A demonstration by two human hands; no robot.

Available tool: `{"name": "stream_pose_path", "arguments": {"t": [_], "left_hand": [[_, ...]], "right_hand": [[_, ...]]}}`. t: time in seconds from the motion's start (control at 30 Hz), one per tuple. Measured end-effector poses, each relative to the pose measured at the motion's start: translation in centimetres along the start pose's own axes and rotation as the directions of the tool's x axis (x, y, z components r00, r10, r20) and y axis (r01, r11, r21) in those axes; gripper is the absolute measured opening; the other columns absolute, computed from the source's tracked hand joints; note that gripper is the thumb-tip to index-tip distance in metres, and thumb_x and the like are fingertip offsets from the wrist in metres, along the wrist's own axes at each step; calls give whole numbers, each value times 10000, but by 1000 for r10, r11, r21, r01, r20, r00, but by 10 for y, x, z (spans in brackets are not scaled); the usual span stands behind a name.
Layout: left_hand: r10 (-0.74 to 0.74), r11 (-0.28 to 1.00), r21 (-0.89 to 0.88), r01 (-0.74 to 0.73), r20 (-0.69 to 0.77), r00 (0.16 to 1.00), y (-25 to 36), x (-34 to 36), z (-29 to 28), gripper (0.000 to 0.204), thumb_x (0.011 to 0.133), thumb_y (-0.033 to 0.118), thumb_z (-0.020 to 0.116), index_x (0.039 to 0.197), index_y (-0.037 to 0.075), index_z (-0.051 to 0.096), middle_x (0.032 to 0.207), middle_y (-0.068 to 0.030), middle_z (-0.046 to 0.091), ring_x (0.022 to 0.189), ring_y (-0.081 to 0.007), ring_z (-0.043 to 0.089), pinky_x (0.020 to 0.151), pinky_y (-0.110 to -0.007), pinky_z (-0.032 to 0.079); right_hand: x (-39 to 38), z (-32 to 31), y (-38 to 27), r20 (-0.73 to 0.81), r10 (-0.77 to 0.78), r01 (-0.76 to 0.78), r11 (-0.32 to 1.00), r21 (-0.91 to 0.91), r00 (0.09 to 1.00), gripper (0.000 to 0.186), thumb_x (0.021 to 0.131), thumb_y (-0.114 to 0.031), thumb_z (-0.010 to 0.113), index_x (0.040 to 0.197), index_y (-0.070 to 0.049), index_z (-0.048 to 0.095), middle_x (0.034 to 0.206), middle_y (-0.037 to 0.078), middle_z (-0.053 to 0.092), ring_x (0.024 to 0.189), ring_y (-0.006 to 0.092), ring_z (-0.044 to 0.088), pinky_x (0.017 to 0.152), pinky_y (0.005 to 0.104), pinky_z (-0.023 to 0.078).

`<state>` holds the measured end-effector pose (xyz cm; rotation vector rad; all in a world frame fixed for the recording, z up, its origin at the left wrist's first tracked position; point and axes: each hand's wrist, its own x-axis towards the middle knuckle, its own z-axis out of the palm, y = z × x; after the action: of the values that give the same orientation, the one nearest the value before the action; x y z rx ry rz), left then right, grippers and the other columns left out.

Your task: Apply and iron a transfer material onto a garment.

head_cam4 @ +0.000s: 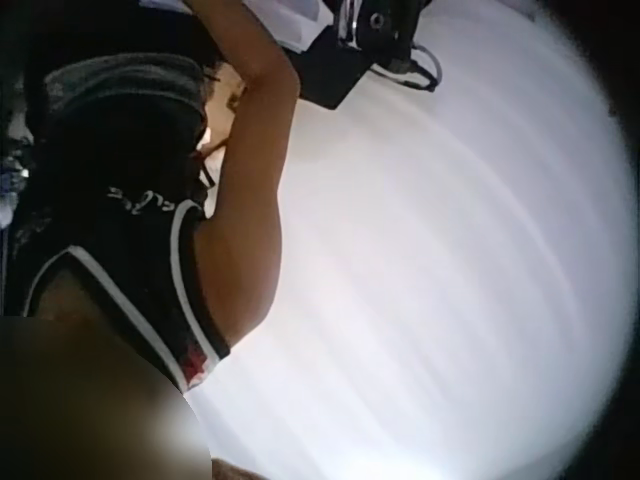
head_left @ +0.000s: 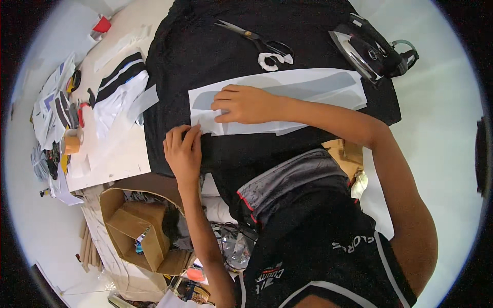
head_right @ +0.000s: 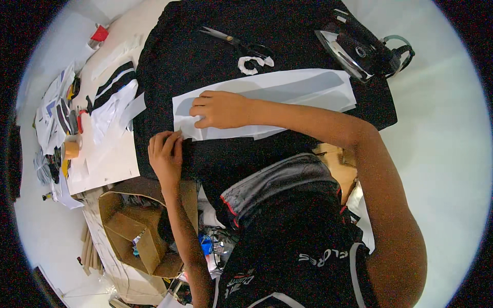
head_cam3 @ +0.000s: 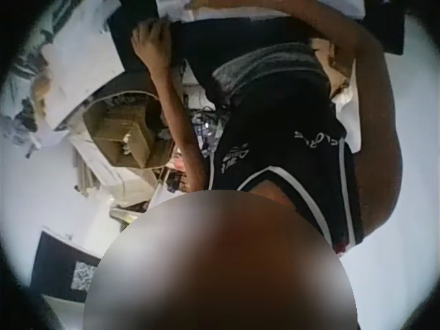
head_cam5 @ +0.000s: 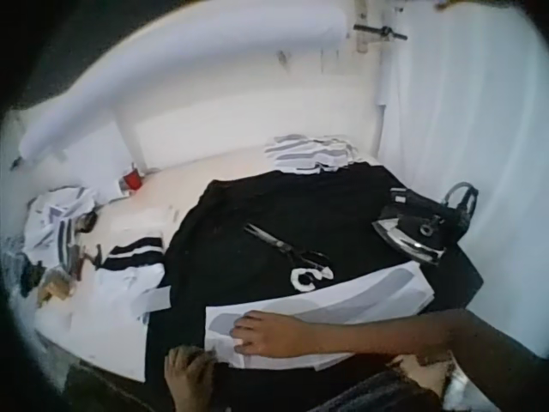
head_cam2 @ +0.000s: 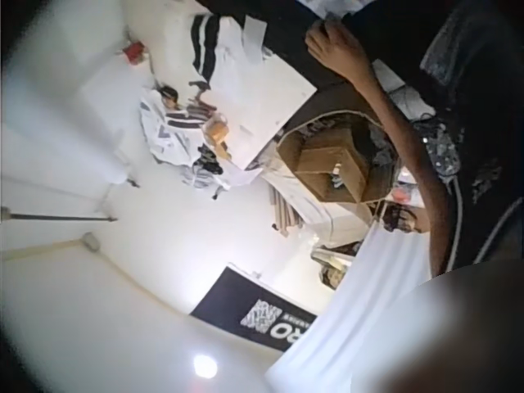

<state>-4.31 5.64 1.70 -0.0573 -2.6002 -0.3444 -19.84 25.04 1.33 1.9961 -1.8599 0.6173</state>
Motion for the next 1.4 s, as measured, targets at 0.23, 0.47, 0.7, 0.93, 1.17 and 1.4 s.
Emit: {"name": "stream_pose_path", "arguments": {"t": [0.23,0.47,0.7,0.93,1.17,1.4], "left_hand": [[-141,985,-109,133,-64,988,6,1,2,109,839,149,700,916,74,714,884,-52,604,884,-255,567,787,-381,437],[-337,928,-143,343,64,939,8,10,7,161,799,211,745,827,57,708,852,-60,599,832,-257,542,770,-394,427],[-422,826,-305,474,223,879,1,19,13,237,821,191,728,847,-37,670,790,-108,605,731,-213,584,693,-342,462],[-469,800,-305,517,220,855,-12,23,8,182,766,165,716,782,-13,683,742,-114,619,692,-270,600,662,-383,479],[-484,842,-131,523,243,840,-13,21,7,259,792,220,705,847,-32,682,740,-132,642,672,-233,624,648,-345,484],[-468,845,-121,520,301,831,-24,27,5,224,793,205,713,810,-18,690,710,-108,666,624,-169,616,602,-319,480]], "right_hand": [[-5,-4,-5,72,69,-74,995,65,995,439,738,-383,739,1028,-60,673,1107,116,587,1112,298,531,961,409,426],[-6,-7,-7,74,103,-108,992,61,992,503,767,-474,712,1057,-64,682,1134,127,582,1157,313,505,986,431,408],[-7,-9,-8,72,101,-100,995,-6,992,506,783,-499,679,1063,-77,686,1149,134,576,1184,311,489,1023,443,387],[-6,-15,-17,95,132,-124,989,-82,987,532,805,-511,653,1050,-39,666,1158,132,569,1203,308,474,1055,444,352],[-7,-8,-30,122,245,-230,965,-126,962,526,835,-485,639,1124,-46,645,1197,122,569,1247,289,476,1079,451,337],[-6,5,-56,66,262,-262,965,-14,963,537,876,-496,595,1202,-69,616,1308,109,561,1305,260,454,1118,445,306]]}}
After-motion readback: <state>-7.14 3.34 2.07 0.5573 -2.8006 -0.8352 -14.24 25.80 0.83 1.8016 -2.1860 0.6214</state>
